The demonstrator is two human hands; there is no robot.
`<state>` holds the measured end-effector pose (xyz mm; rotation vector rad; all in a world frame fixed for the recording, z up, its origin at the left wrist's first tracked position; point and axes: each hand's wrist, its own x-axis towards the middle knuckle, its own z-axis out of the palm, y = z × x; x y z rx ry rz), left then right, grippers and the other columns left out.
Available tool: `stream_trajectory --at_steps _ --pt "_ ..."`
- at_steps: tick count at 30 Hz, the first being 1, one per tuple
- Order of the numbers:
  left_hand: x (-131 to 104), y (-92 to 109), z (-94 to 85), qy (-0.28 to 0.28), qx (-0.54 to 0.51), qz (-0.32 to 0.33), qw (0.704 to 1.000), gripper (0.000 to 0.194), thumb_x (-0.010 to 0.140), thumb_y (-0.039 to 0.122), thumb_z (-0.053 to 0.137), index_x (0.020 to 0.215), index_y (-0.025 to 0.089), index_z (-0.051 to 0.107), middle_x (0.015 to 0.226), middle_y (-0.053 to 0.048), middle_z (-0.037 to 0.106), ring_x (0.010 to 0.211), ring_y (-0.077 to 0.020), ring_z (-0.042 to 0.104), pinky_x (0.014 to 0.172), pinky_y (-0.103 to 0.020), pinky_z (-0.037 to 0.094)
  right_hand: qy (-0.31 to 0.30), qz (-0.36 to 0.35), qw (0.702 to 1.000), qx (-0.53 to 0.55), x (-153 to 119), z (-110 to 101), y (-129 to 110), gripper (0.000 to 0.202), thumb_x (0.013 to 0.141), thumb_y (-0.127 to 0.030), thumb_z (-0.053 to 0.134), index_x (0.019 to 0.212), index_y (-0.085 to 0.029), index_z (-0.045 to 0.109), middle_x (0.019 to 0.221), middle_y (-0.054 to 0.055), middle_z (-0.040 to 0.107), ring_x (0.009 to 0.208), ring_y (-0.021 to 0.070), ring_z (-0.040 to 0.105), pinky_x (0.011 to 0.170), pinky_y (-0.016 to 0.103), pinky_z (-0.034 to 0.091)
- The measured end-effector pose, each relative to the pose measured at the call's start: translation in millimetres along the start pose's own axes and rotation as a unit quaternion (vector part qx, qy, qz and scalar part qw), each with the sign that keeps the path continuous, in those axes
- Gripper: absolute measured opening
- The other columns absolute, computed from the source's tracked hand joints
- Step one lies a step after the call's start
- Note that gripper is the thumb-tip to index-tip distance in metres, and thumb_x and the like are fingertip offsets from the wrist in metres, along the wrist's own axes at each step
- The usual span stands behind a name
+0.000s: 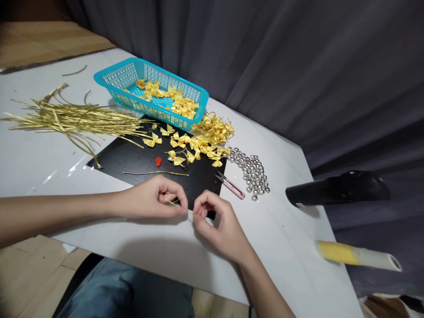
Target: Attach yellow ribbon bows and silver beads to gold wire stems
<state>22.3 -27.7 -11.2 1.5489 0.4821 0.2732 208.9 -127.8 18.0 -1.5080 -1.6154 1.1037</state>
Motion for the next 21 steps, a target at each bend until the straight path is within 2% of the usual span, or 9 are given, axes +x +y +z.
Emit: stream_trajectory --at_steps 3,8,16,21 --pt "-0.1 0.6 -0.2 -0.002 0.0 -0.003 1.0 0.022 0.08 0.034 0.068 0.082 0.013 0.073 0.05 0.01 0.021 0.048 -0.0073 0.019 0.048 -0.024 0.013 0.008 -0.006 1.0 0.001 -1.2 -2.4 2.9 0.003 0.085 -0.018 0.056 0.083 -0.021 0.057 0.078 0.0 0.052 0.072 0.0154 0.051 0.065 0.027 0.042" --pt "0.8 0.8 -0.2 -0.003 -0.001 -0.005 1.0 0.024 0.08 0.036 0.068 0.083 0.013 0.072 0.05 0.011 0.021 0.048 -0.007 0.019 0.047 -0.024 0.013 0.022 -0.013 1.0 0.002 -2.7 -5.6 5.7 0.007 0.087 -0.017 0.054 0.091 -0.021 0.059 0.082 0.0 0.054 0.072 0.015 0.052 0.066 0.027 0.043" --pt "0.3 2.3 -0.3 0.0 -0.002 -0.004 1.0 0.023 0.08 0.035 0.069 0.083 0.012 0.073 0.049 0.011 0.021 0.047 -0.0068 0.018 0.047 -0.023 0.012 0.024 -0.01 1.0 -0.01 -2.6 -4.2 2.6 0.007 0.09 -0.023 0.055 0.09 -0.021 0.061 0.081 0.001 0.056 0.073 0.0157 0.054 0.066 0.028 0.043" --pt "-0.4 3.0 0.1 0.029 0.016 0.001 0.999 0.022 0.08 0.034 0.068 0.083 0.013 0.072 0.049 0.011 0.021 0.047 -0.0069 0.018 0.047 -0.023 0.013 0.046 -0.004 0.999 -0.029 -1.2 5.7 1.1 0.005 0.086 -0.027 0.06 0.087 -0.021 0.059 0.077 0.0 0.053 0.068 0.0151 0.05 0.063 0.028 0.041"
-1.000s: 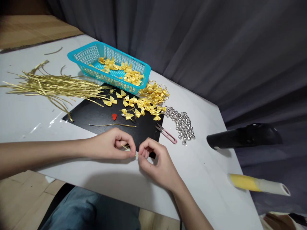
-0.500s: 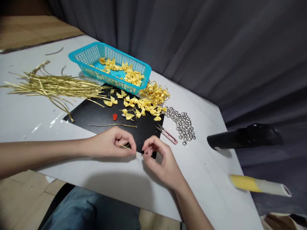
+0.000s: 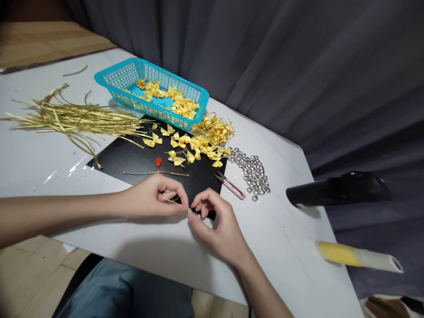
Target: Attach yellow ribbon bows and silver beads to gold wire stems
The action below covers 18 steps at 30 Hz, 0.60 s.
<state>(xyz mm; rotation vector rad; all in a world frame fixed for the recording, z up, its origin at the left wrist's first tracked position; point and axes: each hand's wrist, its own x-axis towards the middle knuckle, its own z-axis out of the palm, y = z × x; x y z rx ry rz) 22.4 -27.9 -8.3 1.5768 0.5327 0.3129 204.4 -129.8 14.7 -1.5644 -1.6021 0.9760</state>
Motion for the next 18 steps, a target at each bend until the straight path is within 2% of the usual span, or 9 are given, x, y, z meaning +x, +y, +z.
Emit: stream_trajectory --at_steps 5,18 --pt "-0.4 0.7 0.7 0.023 0.015 0.012 1.0 0.016 0.079 0.029 0.067 0.081 0.014 0.073 0.049 0.011 0.022 0.048 -0.007 0.019 0.047 -0.023 0.014 0.041 0.009 0.999 0.014 1.3 8.8 3.9 0.008 0.085 -0.026 0.061 0.08 -0.021 0.057 0.072 -0.001 0.052 0.064 0.0137 0.048 0.059 0.027 0.039" --pt "-0.3 3.3 1.1 0.023 0.009 0.005 1.0 0.015 0.078 0.027 0.067 0.081 0.013 0.073 0.048 0.011 0.022 0.048 -0.0068 0.019 0.048 -0.022 0.016 0.048 -0.004 0.999 0.006 1.6 8.9 1.7 0.005 0.082 -0.019 0.059 0.077 -0.02 0.059 0.069 -0.001 0.052 0.061 0.0133 0.048 0.058 0.026 0.039"
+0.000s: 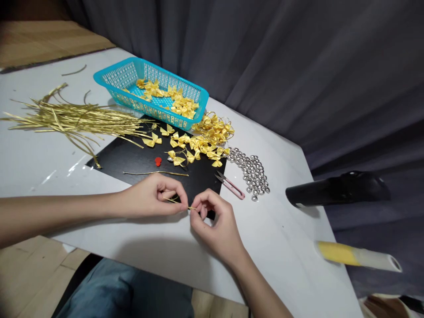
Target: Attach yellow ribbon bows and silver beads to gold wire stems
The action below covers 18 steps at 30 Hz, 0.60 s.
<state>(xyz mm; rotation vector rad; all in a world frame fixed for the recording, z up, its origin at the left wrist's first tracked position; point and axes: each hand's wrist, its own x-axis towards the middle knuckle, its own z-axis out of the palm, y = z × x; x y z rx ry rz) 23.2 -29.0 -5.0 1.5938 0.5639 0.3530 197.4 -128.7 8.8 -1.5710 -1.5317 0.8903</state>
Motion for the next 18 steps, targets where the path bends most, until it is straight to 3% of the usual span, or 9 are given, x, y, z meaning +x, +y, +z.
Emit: stream_trajectory --at_steps 12,18 --pt "0.4 1.1 -1.4 -0.002 -0.014 -0.009 1.0 0.014 0.079 0.026 0.067 0.081 0.013 0.072 0.048 0.011 0.022 0.048 -0.0064 0.019 0.047 -0.022 0.013 0.006 -0.009 1.0 0.0 -1.1 -4.1 -1.2 0.006 0.081 -0.016 0.059 0.078 -0.021 0.058 0.071 -0.002 0.052 0.062 0.0132 0.048 0.058 0.026 0.04" --pt "0.4 -4.4 -1.7 -0.018 -0.027 -0.013 0.999 0.022 0.081 0.033 0.068 0.085 0.012 0.072 0.047 0.011 0.024 0.046 -0.0063 0.02 0.046 -0.022 0.013 -0.002 -0.02 1.0 -0.008 -3.7 -5.1 -0.8 0.007 0.083 -0.015 0.057 0.083 -0.022 0.058 0.074 -0.003 0.052 0.064 0.0129 0.048 0.061 0.026 0.04"
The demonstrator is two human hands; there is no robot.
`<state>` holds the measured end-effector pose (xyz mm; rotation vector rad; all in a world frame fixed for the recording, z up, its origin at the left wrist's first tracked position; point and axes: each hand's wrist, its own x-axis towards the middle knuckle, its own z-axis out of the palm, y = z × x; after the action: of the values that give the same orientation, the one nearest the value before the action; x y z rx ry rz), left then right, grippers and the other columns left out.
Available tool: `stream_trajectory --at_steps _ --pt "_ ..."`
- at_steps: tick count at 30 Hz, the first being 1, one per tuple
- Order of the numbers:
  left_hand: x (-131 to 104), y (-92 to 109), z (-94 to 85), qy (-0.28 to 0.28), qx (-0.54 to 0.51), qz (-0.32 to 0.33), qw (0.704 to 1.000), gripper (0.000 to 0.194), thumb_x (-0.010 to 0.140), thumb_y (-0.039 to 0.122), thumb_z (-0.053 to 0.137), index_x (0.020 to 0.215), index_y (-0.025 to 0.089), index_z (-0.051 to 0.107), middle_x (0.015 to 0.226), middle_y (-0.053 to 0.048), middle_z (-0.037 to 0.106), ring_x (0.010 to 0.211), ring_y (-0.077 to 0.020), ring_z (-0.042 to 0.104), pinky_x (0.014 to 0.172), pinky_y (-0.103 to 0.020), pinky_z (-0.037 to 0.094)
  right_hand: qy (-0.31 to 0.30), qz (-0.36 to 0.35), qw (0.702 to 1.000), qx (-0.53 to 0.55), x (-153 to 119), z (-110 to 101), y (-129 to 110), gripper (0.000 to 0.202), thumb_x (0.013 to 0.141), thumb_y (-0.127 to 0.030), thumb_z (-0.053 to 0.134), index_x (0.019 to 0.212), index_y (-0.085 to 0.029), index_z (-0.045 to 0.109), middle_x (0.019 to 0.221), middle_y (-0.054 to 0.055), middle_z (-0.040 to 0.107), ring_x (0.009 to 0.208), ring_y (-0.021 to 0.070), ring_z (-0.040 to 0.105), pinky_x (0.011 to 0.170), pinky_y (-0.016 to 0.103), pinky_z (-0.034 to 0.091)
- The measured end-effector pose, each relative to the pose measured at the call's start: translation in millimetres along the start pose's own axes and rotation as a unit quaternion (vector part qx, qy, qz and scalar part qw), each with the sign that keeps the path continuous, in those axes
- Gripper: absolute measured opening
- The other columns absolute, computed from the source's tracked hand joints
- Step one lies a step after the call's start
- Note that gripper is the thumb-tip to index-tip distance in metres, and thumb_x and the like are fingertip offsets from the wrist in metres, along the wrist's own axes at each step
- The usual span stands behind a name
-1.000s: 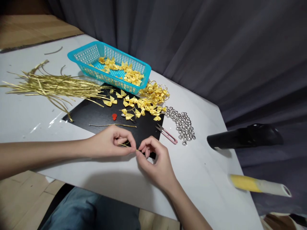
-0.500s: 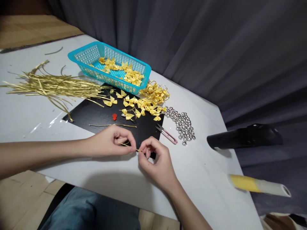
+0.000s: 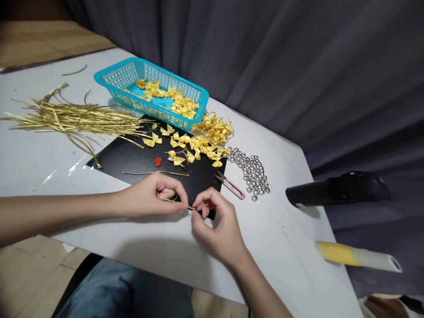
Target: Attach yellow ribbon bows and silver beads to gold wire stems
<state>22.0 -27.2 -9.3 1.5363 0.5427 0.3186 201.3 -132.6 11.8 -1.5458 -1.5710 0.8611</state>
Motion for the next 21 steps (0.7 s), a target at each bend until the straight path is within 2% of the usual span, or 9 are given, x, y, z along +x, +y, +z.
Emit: stream_trajectory --at_steps 9,21 --pt "-1.9 2.6 -0.3 -0.016 -0.028 -0.013 0.999 0.029 0.081 0.039 0.07 0.087 0.011 0.073 0.044 0.012 0.023 0.045 -0.0059 0.016 0.044 -0.022 0.012 0.002 -0.049 0.998 -0.03 0.5 -8.3 1.5 0.014 0.084 -0.012 0.057 0.093 -0.023 0.058 0.084 -0.001 0.054 0.071 0.0133 0.052 0.067 0.027 0.044" --pt "-2.1 -3.0 -1.4 -0.038 -0.055 -0.006 0.998 0.034 0.079 0.045 0.073 0.092 0.013 0.076 0.046 0.011 0.019 0.045 -0.0053 0.014 0.043 -0.023 0.008 -0.018 -0.054 0.998 -0.038 0.4 -7.8 -1.2 0.018 0.084 -0.013 0.059 0.098 -0.024 0.06 0.088 -0.001 0.057 0.072 0.0124 0.053 0.066 0.026 0.045"
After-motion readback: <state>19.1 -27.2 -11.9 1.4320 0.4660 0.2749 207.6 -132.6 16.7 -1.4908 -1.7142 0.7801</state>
